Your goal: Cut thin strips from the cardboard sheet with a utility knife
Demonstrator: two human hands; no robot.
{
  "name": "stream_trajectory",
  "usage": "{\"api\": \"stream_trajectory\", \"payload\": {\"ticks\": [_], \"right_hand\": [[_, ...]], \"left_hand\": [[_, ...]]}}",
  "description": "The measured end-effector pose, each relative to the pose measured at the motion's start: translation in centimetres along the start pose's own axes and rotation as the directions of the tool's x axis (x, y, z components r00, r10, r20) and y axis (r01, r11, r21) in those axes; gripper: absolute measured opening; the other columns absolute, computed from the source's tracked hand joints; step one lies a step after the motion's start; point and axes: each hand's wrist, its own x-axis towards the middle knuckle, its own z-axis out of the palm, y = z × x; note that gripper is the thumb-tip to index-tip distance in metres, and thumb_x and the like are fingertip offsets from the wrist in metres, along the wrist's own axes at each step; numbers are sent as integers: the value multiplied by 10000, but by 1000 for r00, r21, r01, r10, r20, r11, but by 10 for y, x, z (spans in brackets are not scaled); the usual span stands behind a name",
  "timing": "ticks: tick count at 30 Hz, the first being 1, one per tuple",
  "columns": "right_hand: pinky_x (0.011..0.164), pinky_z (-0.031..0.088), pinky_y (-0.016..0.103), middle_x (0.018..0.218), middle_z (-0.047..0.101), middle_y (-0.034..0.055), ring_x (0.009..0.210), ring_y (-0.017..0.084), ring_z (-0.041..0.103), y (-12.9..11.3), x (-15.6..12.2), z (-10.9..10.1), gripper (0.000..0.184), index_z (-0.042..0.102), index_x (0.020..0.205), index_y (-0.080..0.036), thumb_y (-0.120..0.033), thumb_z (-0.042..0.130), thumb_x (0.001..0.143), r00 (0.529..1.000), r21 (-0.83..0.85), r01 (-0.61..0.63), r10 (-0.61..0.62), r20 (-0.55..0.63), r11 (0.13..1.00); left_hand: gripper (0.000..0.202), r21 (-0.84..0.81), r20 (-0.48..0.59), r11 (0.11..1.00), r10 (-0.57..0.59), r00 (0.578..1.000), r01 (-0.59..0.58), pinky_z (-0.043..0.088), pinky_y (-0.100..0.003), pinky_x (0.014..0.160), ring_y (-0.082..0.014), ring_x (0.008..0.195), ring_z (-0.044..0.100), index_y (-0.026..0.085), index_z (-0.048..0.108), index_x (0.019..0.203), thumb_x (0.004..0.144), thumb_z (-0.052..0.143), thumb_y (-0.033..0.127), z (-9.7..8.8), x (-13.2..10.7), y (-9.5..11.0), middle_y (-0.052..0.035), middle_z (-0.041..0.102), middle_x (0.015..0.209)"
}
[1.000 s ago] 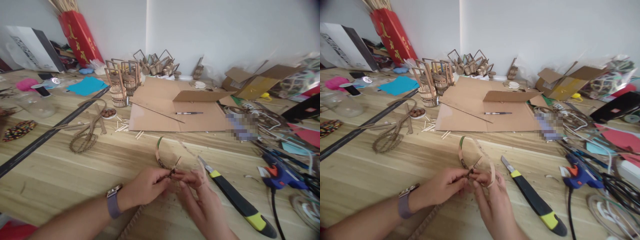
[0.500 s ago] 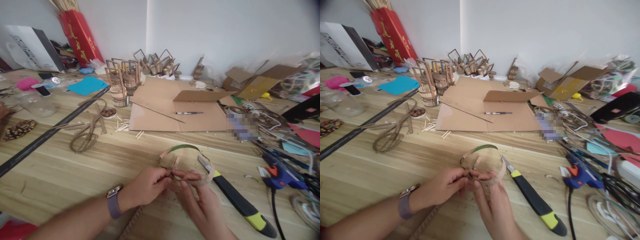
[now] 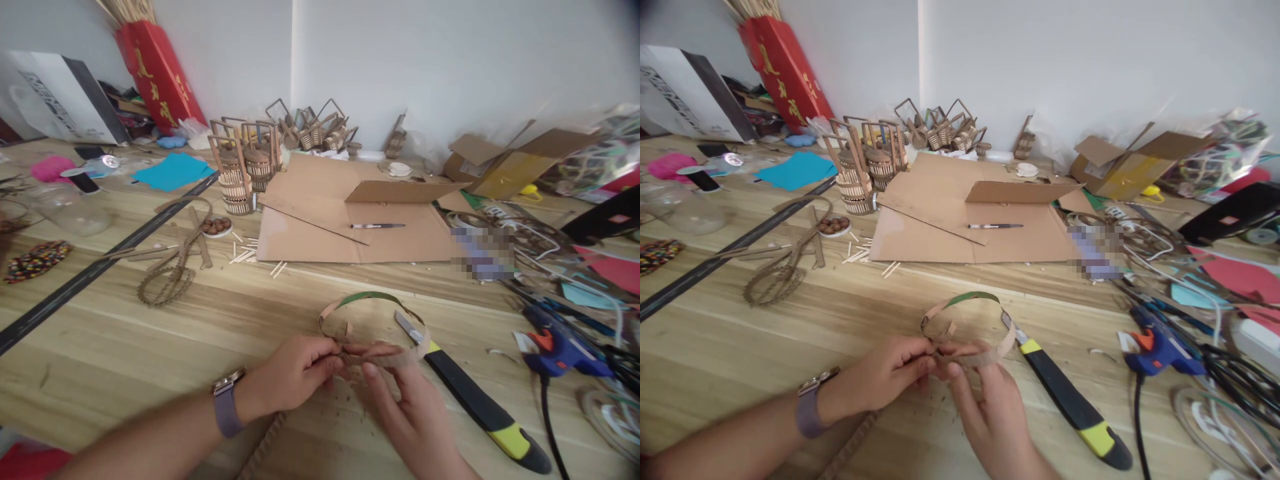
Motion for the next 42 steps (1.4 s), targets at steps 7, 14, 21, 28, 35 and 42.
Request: {"api": "stream_trajectory", "payload": {"ticks": [7, 14, 21, 28, 35, 42], "right_hand": [[644, 590, 258, 841, 745, 12, 749, 179, 730, 3, -2, 6, 101, 638, 925, -246, -332, 627, 873, 1000, -67, -8, 8, 2, 998], [693, 597, 276, 879, 758, 41, 851, 201, 732, 8, -2, 5, 100, 689, 837, -242, -275, 606, 880, 998, -88, 37, -33, 49, 995], [697, 605, 275, 892, 763, 49, 838, 200, 737, 8, -2, 4, 111, 694, 869, -241, -259, 586, 883, 998, -91, 47, -42, 52, 995], [807, 607, 328, 922, 759, 51, 902, 207, 728, 8, -3, 5, 84, 668, 901, -237, -217, 591, 873, 987, -142, 160, -158, 24, 977], [732, 611, 302, 902, 747, 60, 872, 208, 724, 5, -3, 4, 90, 622, 835, -241, -173, 564, 841, 993, -95, 114, -111, 31, 989], [693, 598, 262, 866, 739, 37, 821, 196, 728, 1, 0, 2, 80, 618, 780, -254, -193, 590, 822, 999, -76, 45, -46, -16, 996]], "left_hand": [[364, 44, -14, 998, 41, 999, -40, 342, -209, 576, -120, 629, 510, 157, 580, 740, 969, 450, 408, 1, 1, -1, 8, 568, 670], [374, 55, -17, 997, 53, 998, -52, 344, -202, 594, -111, 640, 519, 157, 591, 757, 978, 454, 426, 0, 0, 0, 19, 574, 675], [452, 125, -2, 986, 107, 994, -106, 323, -215, 581, -120, 628, 503, 160, 579, 743, 990, 407, 498, 2, 0, -2, 14, 547, 661], [349, 193, 11, 970, 151, 988, -151, 296, -218, 578, -120, 630, 492, 166, 542, 729, 985, 446, 383, 3, 1, -2, 13, 541, 667], [276, 249, 22, 936, 249, 968, -247, 359, -227, 646, -154, 735, 563, 162, 595, 802, 986, 442, 299, 6, 0, 3, -37, 629, 784], [256, 241, 25, 913, 334, 942, -330, 437, -235, 807, -171, 887, 586, 152, 632, 895, 995, 422, 258, 7, 0, 4, -81, 633, 927]]}}
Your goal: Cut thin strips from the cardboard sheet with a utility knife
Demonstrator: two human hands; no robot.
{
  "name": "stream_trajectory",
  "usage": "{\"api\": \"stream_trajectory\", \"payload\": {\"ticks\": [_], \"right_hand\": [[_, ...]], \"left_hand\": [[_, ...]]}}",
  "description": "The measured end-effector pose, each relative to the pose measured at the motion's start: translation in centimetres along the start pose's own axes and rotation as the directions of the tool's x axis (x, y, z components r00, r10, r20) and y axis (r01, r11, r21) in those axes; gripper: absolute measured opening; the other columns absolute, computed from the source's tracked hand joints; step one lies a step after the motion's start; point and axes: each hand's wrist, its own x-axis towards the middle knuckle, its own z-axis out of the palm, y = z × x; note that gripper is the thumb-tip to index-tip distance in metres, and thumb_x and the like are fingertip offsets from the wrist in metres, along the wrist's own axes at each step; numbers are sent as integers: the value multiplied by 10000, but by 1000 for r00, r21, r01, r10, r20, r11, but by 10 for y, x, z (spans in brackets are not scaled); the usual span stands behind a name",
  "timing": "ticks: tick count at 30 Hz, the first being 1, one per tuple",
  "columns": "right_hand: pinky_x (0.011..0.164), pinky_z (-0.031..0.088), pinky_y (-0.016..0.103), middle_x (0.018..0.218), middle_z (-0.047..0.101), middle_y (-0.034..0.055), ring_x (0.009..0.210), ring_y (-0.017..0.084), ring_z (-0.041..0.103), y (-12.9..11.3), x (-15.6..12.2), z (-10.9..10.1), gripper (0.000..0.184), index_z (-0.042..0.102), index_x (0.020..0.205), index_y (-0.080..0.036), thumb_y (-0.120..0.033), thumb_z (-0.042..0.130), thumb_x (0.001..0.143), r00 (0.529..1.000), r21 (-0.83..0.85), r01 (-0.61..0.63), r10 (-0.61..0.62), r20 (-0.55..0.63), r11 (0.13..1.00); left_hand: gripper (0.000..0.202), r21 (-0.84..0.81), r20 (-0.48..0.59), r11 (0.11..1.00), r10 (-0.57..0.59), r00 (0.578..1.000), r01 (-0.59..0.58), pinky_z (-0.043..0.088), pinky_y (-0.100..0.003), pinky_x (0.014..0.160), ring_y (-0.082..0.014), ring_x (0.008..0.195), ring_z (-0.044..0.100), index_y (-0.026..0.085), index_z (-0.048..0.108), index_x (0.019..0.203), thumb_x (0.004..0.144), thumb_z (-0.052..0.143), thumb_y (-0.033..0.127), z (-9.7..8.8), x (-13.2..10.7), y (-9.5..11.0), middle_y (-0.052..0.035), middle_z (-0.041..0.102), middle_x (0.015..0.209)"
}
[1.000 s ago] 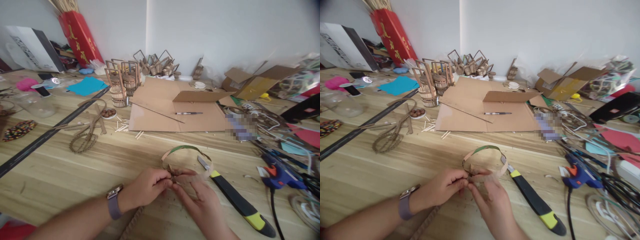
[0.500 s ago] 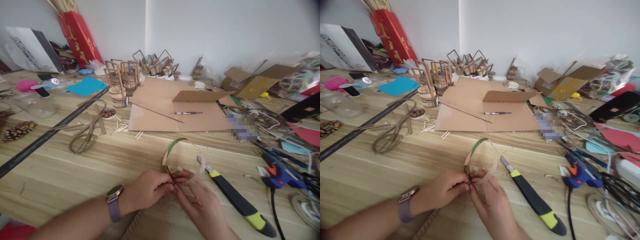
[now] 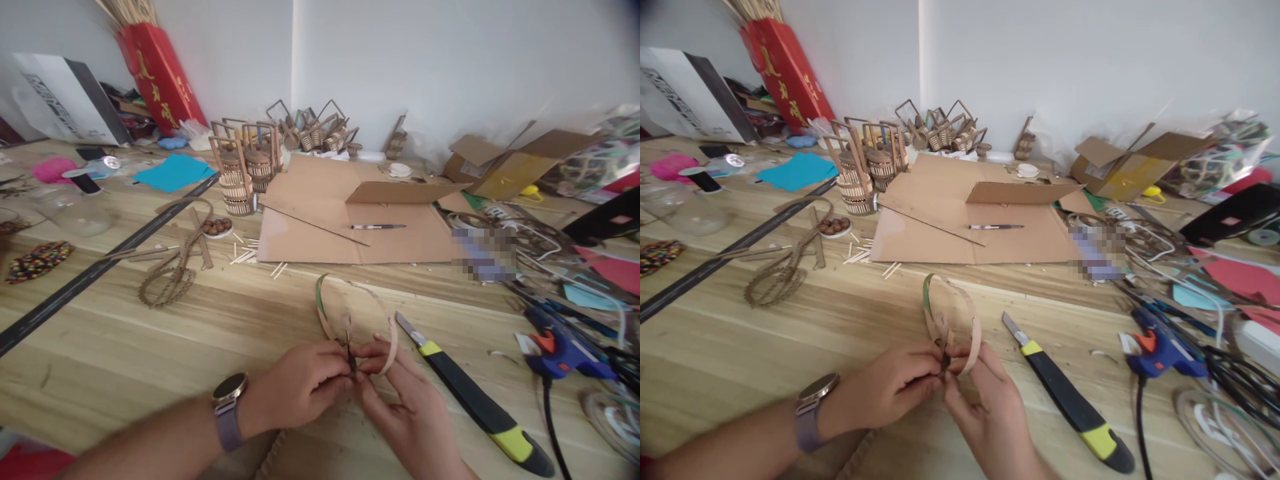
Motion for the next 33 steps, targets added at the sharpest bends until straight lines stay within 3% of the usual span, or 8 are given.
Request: {"api": "stream_trajectory", "payload": {"ticks": [8, 11, 14, 17, 21, 27, 33], "right_hand": [[748, 576, 238, 843, 712, 7, 830, 156, 700, 2, 1, 4, 95, 615, 827, -257, -165, 596, 835, 997, 5, 46, -46, -63, 999], [827, 567, 274, 860, 719, 3, 848, 163, 698, 3, -1, 4, 92, 628, 842, -263, -174, 605, 841, 995, -11, 72, -73, -67, 997], [824, 566, 270, 860, 716, 7, 845, 162, 697, 3, -1, 4, 114, 631, 856, -263, -154, 600, 843, 993, -1, 99, -99, -71, 995], [714, 578, 249, 854, 703, 29, 812, 169, 695, 2, 0, 4, 108, 630, 855, -250, -147, 600, 841, 992, 12, 99, -97, -82, 995], [684, 584, 263, 858, 698, 47, 807, 179, 695, 4, -1, 4, 77, 636, 855, -234, -164, 606, 847, 989, -12, 122, -122, -80, 993], [838, 579, 343, 855, 715, 30, 841, 183, 701, 7, -3, 5, 87, 635, 869, -239, -166, 588, 863, 982, -74, 175, -179, -52, 982], [915, 561, 377, 845, 723, 16, 818, 183, 714, 5, -2, 5, 101, 624, 863, -246, -151, 596, 840, 986, -57, 157, -159, -47, 986]], "left_hand": [[217, -43, -55, 999, 29, 998, -32, 423, -228, 723, -156, 798, 565, 169, 537, 768, 952, 428, 204, 1, 0, 3, -53, 606, 814], [210, -105, -78, 994, 11, 997, -19, 428, -231, 756, -159, 839, 575, 167, 537, 767, 942, 431, 210, 0, 0, 3, -62, 617, 858], [218, -156, -86, 987, -43, 995, 29, 433, -237, 769, -163, 855, 576, 157, 580, 818, 949, 457, 281, -2, 0, 2, -68, 618, 903], [269, -189, -85, 975, -138, 987, 120, 422, -223, 693, -146, 784, 559, 147, 623, 889, 936, 521, 391, -2, -1, 0, -56, 611, 909], [299, -162, -68, 959, -246, 967, 233, 380, -218, 641, -139, 726, 535, 149, 656, 913, 924, 549, 427, -2, 0, 0, -20, 600, 806], [245, -167, -30, 969, -192, 981, 185, 370, -231, 693, -156, 786, 547, 145, 627, 837, 945, 467, 297, -2, 1, 0, -28, 605, 810], [234, -163, -10, 972, -174, 985, 170, 341, -219, 646, -129, 712, 499, 159, 540, 740, 936, 452, 252, -3, 0, 2, 2, 528, 724]]}}
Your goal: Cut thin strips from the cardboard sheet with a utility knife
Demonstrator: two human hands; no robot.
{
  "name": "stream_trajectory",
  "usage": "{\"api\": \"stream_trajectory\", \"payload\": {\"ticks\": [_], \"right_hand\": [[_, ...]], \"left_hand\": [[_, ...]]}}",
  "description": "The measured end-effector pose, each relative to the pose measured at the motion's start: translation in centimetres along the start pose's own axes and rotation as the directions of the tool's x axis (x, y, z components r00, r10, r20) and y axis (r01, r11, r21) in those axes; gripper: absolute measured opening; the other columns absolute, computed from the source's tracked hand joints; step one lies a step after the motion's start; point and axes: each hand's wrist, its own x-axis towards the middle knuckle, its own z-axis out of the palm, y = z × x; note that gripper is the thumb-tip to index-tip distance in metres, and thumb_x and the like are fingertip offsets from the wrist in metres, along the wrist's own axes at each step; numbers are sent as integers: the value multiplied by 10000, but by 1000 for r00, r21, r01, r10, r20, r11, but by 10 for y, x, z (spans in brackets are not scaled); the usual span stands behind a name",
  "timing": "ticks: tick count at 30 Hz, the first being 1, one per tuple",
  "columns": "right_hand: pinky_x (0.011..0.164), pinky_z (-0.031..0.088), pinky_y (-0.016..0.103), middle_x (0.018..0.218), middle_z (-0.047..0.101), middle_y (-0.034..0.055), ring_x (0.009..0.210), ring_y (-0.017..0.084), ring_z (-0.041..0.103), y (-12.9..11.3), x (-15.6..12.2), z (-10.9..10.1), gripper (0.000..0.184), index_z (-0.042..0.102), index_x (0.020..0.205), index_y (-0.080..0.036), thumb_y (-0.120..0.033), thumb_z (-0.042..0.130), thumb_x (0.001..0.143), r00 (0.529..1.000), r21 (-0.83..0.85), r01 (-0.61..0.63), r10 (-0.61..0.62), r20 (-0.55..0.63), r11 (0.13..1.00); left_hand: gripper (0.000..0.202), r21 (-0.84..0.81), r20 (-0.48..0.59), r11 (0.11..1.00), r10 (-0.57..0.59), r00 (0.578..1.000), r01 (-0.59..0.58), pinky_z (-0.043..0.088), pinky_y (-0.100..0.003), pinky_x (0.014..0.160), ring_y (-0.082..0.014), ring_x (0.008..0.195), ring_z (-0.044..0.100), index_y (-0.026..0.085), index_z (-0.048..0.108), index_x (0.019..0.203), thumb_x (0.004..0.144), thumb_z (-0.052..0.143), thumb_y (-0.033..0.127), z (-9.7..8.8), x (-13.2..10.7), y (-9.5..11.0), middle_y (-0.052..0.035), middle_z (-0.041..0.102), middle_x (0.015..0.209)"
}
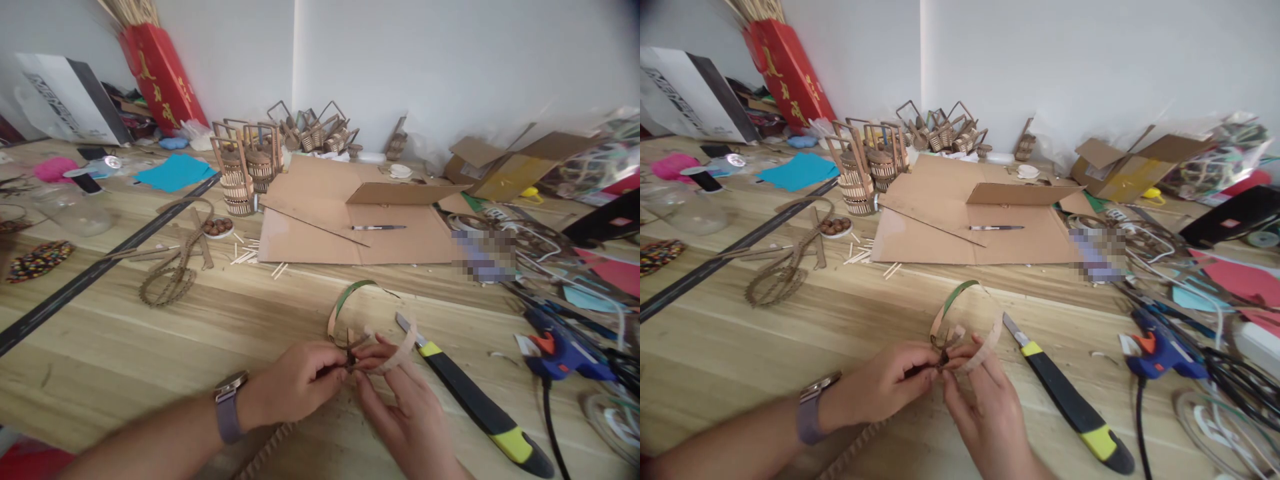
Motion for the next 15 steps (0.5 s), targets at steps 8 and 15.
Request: {"api": "stream_trajectory", "payload": {"ticks": [8, 15], "right_hand": [[873, 572, 315, 821, 723, -2, 814, 167, 720, -3, 5, -3, 86, 623, 831, -253, -169, 607, 833, 998, 29, -54, 55, -18, 998], [780, 592, 273, 788, 711, -4, 761, 153, 710, -3, 7, -6, 94, 622, 812, -251, -172, 585, 846, 992, 50, -123, 124, -19, 991]], "left_hand": [[202, 19, 9, 999, 30, 1000, -30, 343, -214, 650, -125, 712, 490, 158, 546, 771, 929, 444, 229, -1, 0, 0, 0, 526, 737], [240, -1, 0, 1000, -9, 1000, 9, 331, -214, 625, -120, 684, 474, 150, 581, 779, 932, 473, 301, -1, 1, -1, 5, 523, 717]]}}
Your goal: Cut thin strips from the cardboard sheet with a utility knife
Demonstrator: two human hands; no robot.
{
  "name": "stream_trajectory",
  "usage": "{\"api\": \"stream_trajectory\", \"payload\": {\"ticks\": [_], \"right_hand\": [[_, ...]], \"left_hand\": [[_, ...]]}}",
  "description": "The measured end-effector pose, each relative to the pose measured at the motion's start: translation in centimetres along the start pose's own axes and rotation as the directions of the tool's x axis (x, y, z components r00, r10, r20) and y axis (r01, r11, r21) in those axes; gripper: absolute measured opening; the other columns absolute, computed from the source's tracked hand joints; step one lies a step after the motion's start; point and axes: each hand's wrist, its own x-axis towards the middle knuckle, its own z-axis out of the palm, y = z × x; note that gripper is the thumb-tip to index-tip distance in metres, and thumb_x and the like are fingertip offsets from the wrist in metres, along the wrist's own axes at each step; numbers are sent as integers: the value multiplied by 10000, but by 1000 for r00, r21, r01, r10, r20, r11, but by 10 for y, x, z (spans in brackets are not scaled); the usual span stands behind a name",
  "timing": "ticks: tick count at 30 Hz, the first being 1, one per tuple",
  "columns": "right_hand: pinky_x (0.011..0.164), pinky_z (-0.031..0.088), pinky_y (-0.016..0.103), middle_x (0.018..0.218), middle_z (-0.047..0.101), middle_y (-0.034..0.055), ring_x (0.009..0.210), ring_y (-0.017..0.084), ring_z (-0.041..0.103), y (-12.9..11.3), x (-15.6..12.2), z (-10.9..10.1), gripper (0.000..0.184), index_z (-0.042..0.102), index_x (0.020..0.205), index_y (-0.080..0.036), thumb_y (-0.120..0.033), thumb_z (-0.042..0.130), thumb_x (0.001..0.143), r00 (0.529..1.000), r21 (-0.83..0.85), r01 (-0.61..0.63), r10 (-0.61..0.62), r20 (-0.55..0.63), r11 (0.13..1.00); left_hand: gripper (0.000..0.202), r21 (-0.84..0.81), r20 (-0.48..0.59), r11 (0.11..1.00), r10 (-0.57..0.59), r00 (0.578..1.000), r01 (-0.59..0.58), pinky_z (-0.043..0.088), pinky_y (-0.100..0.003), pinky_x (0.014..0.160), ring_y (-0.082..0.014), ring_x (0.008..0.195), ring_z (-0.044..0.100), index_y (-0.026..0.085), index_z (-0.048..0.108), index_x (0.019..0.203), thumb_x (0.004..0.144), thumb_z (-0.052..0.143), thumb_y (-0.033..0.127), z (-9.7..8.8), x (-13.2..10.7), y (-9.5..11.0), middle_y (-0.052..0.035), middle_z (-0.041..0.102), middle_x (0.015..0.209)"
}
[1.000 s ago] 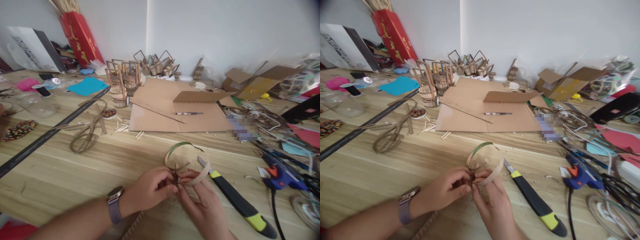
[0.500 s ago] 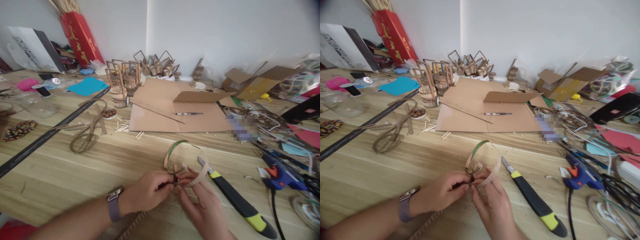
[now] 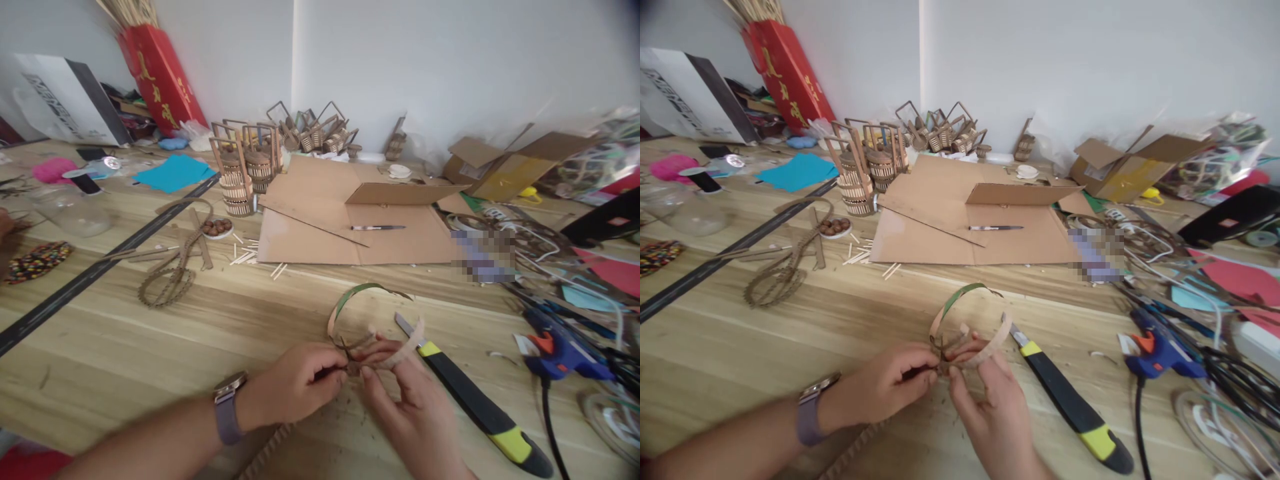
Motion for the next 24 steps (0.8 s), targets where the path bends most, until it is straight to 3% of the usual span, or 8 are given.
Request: {"api": "stream_trajectory", "payload": {"ticks": [5, 10, 14, 20, 24], "right_hand": [[912, 569, 379, 805, 721, 2, 762, 174, 718, 3, -5, 3, 94, 607, 850, -250, -158, 612, 835, 994, -33, 111, -111, 9, 993], [951, 554, 413, 832, 730, 13, 781, 175, 721, 3, -6, 4, 96, 597, 897, -242, -153, 599, 861, 976, -76, 214, -211, 51, 974], [881, 579, 377, 840, 729, 21, 804, 176, 716, 3, -6, 4, 134, 581, 916, -238, -115, 578, 864, 963, -92, 264, -257, 87, 960], [779, 585, 326, 839, 710, 22, 798, 166, 701, 2, -5, 3, 53, 542, 909, -237, -188, 565, 904, 979, -94, 199, -193, 71, 975], [697, 589, 296, 838, 708, 28, 793, 170, 702, 3, -6, 3, 91, 545, 907, -242, -155, 559, 885, 984, -59, 162, -157, 81, 985]], "left_hand": [[392, -94, -1, 988, -120, 993, 120, 299, -215, 562, -116, 643, 426, 141, 599, 819, 901, 535, 519, -1, 0, -1, 23, 479, 689], [258, -77, 22, 985, -155, 988, 157, 319, -207, 556, -112, 630, 473, 154, 573, 807, 941, 478, 353, 0, 1, 0, 26, 513, 682], [210, -46, 20, 989, -142, 990, 143, 356, -199, 574, -113, 645, 528, 155, 585, 834, 943, 430, 246, 2, 2, 1, 18, 564, 705], [234, -42, 22, 988, -146, 989, 147, 375, -196, 575, -111, 624, 553, 147, 632, 853, 935, 417, 191, 0, 0, 4, 13, 600, 693], [242, -47, 29, 992, -113, 993, 114, 379, -192, 582, -109, 630, 563, 142, 648, 847, 924, 421, 176, -1, 0, 3, 7, 609, 699]]}}
